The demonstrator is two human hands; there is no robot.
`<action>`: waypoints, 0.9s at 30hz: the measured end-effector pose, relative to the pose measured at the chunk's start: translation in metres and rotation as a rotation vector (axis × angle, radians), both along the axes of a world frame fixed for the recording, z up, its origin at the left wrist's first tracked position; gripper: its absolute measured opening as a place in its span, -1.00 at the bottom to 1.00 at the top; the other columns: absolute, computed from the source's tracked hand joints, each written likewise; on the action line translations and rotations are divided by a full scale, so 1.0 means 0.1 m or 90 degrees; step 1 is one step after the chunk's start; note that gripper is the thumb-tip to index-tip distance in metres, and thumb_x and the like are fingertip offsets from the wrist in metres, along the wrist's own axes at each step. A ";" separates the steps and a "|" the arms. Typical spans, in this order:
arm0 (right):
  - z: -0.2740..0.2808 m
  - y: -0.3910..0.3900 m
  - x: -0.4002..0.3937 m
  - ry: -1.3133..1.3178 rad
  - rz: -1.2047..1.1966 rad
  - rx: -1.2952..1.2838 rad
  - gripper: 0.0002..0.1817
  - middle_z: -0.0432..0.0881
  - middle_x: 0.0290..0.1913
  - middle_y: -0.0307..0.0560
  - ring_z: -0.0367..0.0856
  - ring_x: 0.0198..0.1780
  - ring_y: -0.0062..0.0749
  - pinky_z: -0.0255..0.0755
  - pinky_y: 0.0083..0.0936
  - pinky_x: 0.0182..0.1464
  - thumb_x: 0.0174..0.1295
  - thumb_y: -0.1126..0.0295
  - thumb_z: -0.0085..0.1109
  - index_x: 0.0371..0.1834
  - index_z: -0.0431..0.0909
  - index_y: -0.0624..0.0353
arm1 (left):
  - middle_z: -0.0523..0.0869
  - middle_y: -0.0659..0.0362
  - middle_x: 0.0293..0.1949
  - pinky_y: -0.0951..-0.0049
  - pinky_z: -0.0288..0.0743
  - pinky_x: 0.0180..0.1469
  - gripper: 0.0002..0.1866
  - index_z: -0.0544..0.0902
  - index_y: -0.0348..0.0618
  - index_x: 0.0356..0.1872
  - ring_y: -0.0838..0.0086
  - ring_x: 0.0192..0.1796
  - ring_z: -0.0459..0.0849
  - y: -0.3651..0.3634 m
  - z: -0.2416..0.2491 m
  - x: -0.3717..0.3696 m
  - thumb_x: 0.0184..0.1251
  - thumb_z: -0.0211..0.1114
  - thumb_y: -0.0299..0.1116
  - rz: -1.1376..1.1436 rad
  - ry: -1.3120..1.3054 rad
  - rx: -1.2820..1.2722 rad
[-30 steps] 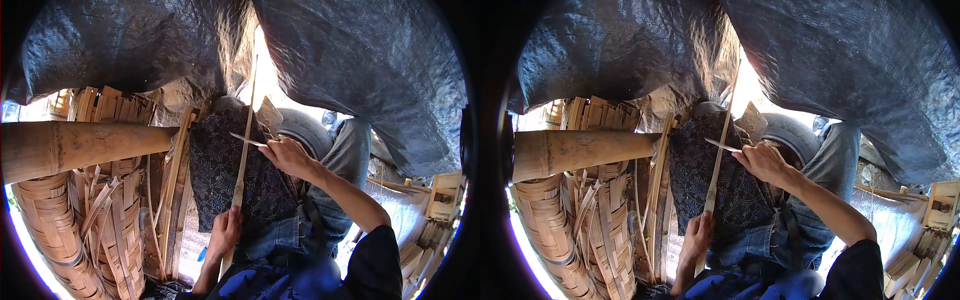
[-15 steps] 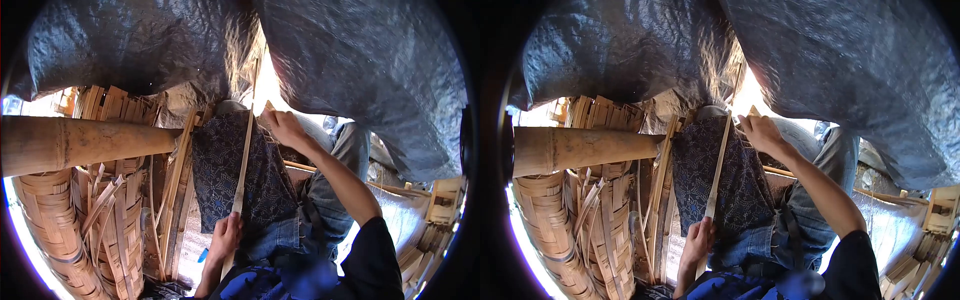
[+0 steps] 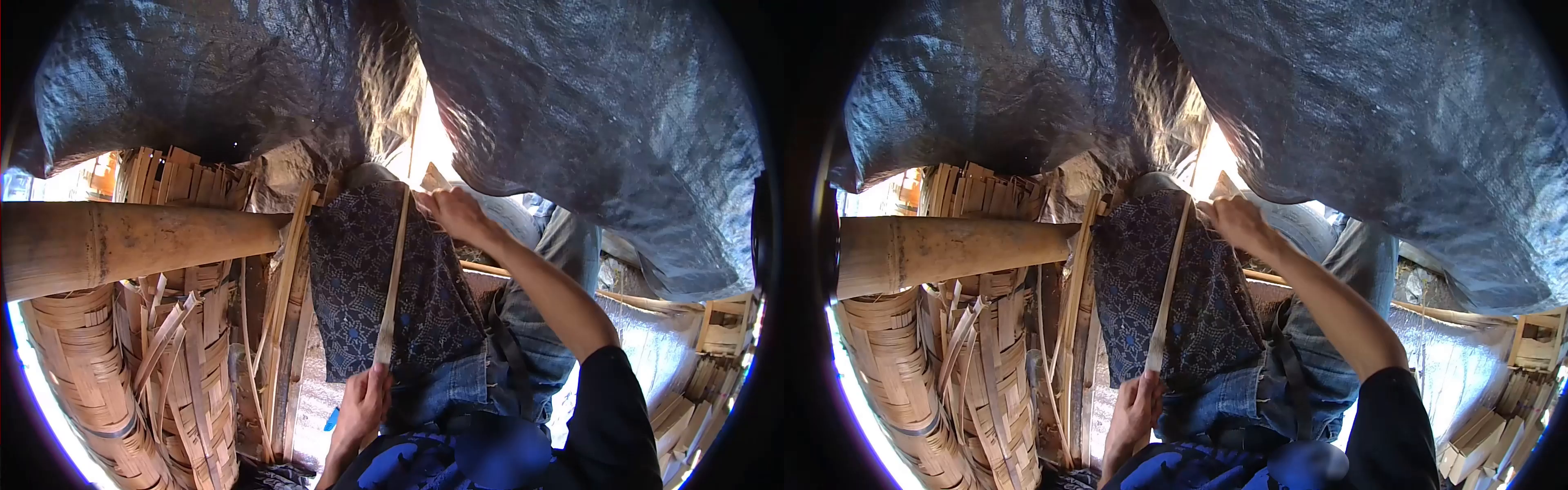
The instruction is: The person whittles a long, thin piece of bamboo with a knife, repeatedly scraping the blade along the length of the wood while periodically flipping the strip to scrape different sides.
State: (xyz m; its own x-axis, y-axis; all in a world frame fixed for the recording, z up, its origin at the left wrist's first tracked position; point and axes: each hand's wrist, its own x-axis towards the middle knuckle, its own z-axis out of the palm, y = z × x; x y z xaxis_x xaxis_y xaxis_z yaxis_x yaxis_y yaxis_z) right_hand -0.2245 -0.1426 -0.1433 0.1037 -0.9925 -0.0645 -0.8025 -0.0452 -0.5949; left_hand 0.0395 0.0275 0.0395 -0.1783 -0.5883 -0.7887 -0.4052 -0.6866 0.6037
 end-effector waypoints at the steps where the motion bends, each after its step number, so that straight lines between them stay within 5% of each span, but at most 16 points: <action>1: -0.11 -0.10 -0.08 0.038 0.006 -0.050 -0.43 0.37 -0.85 -0.07 0.32 -0.84 -0.29 0.29 -0.27 -0.73 0.47 0.10 -0.24 -0.68 0.44 0.17 | 0.33 0.31 -0.78 0.57 0.16 -0.68 -0.48 0.37 -0.15 -0.57 0.65 -0.74 0.29 0.04 0.02 0.02 0.53 -0.19 -0.01 0.001 0.001 0.011; 5: -0.01 -0.29 -0.13 -0.014 -0.092 -0.028 -0.36 0.29 -0.85 -0.13 0.32 -0.79 -0.34 0.31 -0.17 -0.57 0.48 0.00 -0.36 -0.64 0.44 0.20 | 0.34 0.31 -0.77 0.58 0.16 -0.67 -0.48 0.38 -0.16 -0.58 0.66 -0.73 0.31 0.05 0.03 0.03 0.54 -0.19 -0.02 0.021 0.001 0.038; 7: 0.34 -0.07 0.00 -0.124 -0.125 0.153 -0.37 0.24 -0.84 -0.19 0.29 -0.78 -0.41 0.27 -0.19 -0.56 0.49 0.00 -0.38 -0.63 0.41 0.19 | 0.36 0.27 -0.77 0.53 0.19 -0.65 -0.48 0.41 -0.20 -0.57 0.62 -0.72 0.34 0.01 -0.02 0.03 0.54 -0.18 -0.04 0.019 -0.001 0.029; 8: 0.61 0.10 0.08 -0.199 -0.108 0.183 -0.43 0.06 -0.84 -0.37 0.01 -0.84 -0.69 0.01 -0.57 -0.83 0.49 0.08 -0.33 -0.68 0.33 0.12 | 0.38 0.23 -0.77 0.48 0.23 -0.63 -0.47 0.44 -0.24 -0.56 0.57 -0.71 0.38 -0.01 -0.06 0.02 0.53 -0.17 -0.05 0.009 -0.006 0.023; 11: 0.84 0.51 0.18 -0.197 0.023 0.085 -0.46 0.14 -0.87 -0.31 0.08 -0.87 -0.62 0.05 -0.52 -0.82 0.48 0.09 -0.25 -0.67 0.36 0.14 | 0.43 0.09 -0.75 0.33 0.32 -0.56 -0.48 0.49 -0.31 -0.54 0.39 -0.70 0.45 -0.08 -0.20 0.02 0.53 -0.14 -0.10 -0.072 -0.071 -0.134; 12: 0.96 0.63 0.21 -0.176 0.039 0.052 -0.47 0.20 -0.87 -0.25 0.17 -0.88 -0.55 0.08 -0.46 -0.82 0.47 0.09 -0.20 -0.66 0.37 0.15 | 0.49 -0.04 -0.71 0.20 0.37 -0.48 -0.52 0.53 -0.35 -0.52 0.13 -0.65 0.52 -0.15 -0.17 -0.01 0.51 -0.10 -0.18 -0.093 -0.104 -0.164; 16: 1.18 0.93 0.32 -0.091 0.101 0.042 -0.52 0.41 -0.82 -0.01 0.47 -0.80 -0.18 0.25 -0.27 -0.75 0.41 0.10 -0.06 -0.61 0.41 0.22 | 0.55 -0.14 -0.68 0.07 0.42 -0.45 -0.59 0.56 -0.30 -0.53 -0.10 -0.54 0.58 -0.27 -0.14 -0.14 0.46 -0.05 -0.25 -0.184 -0.223 -0.320; 27: 1.10 0.99 0.52 0.080 0.153 0.011 -0.51 0.47 -0.80 -0.05 0.50 -0.78 -0.30 0.35 -0.37 -0.79 0.38 0.09 -0.01 -0.65 0.47 0.21 | 0.52 -0.16 -0.72 -0.01 0.41 -0.53 -0.64 0.49 -0.22 -0.56 -0.10 -0.62 0.55 -0.11 -0.29 -0.20 0.41 0.02 -0.22 -0.270 -0.387 -0.443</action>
